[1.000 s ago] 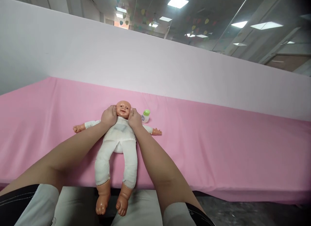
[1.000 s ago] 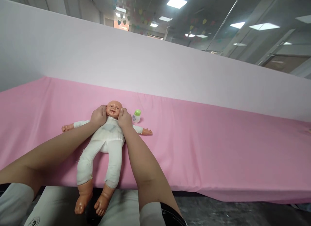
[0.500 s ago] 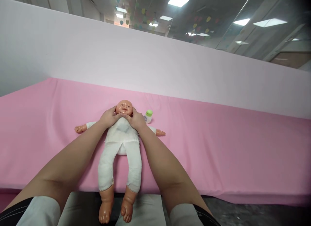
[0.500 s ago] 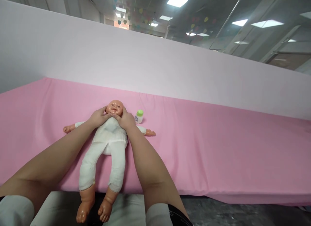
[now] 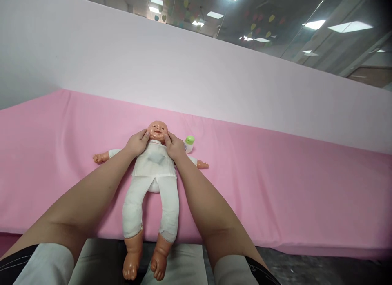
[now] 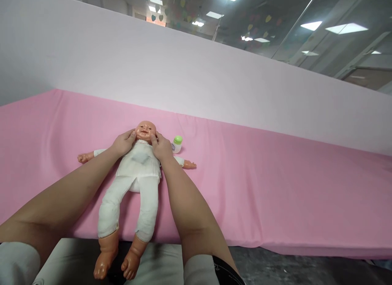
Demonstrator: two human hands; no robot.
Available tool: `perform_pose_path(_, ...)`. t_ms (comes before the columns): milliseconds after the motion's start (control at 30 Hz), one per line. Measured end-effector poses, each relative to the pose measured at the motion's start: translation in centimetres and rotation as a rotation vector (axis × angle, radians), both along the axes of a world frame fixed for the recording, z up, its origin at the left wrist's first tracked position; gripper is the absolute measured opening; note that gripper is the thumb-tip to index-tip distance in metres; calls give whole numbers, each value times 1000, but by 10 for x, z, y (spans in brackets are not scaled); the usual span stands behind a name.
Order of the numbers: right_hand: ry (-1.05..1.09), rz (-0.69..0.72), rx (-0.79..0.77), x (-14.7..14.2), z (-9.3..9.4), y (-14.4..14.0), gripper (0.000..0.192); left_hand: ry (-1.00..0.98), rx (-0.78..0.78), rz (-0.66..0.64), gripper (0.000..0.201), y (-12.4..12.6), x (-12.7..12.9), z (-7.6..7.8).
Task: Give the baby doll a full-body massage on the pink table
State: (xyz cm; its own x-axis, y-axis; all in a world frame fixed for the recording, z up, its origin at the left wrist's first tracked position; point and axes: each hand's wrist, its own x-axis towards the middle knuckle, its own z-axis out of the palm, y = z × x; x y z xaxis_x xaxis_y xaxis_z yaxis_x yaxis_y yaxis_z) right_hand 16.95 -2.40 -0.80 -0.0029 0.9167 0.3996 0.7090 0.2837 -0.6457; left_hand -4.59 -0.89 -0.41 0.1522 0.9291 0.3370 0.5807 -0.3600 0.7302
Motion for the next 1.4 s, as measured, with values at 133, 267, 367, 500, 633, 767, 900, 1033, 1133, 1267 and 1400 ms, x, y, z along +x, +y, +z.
perform_pose_path(133, -10, 1, -11, -4, 5, -4, 68, 28, -18, -17, 62, -3, 1, 3)
perform_pose_path(267, -28, -49, -4, -5, 6, -4, 64, 56, -15, 30, 64, -3, 1, 3)
perform_pose_path(367, -43, -19, 20, -3, 2, -2, 52, 73, -19, 41, 62, -2, 1, 2)
perform_pose_path(500, -4, -5, 32, 1, -5, 3, 51, 72, -31, 50, 57, -1, 1, 2)
perform_pose_path(633, 49, 9, 57, 2, -8, 5, 49, 48, -11, 53, 61, -2, 2, 2)
perform_pose_path(767, 58, -6, 23, -1, -3, 1, 55, 31, -10, 21, 59, -5, 1, 4)
perform_pose_path(900, 39, -6, -6, -4, 3, -4, 87, 50, -28, 17, 62, -6, 2, 6)
perform_pose_path(1033, 14, -38, -46, -4, 3, -3, 83, 70, -17, 37, 62, -5, 2, 5)
perform_pose_path(1133, 11, -26, -38, -1, -1, -1, 62, 98, -15, 55, 59, -3, 1, 3)
perform_pose_path(1267, 34, -6, 23, 0, -2, 0, 51, 100, 1, 38, 56, -2, 1, 2)
perform_pose_path(1400, 29, -23, -35, -2, 2, -4, 55, 94, 24, 52, 57, -5, 3, 4)
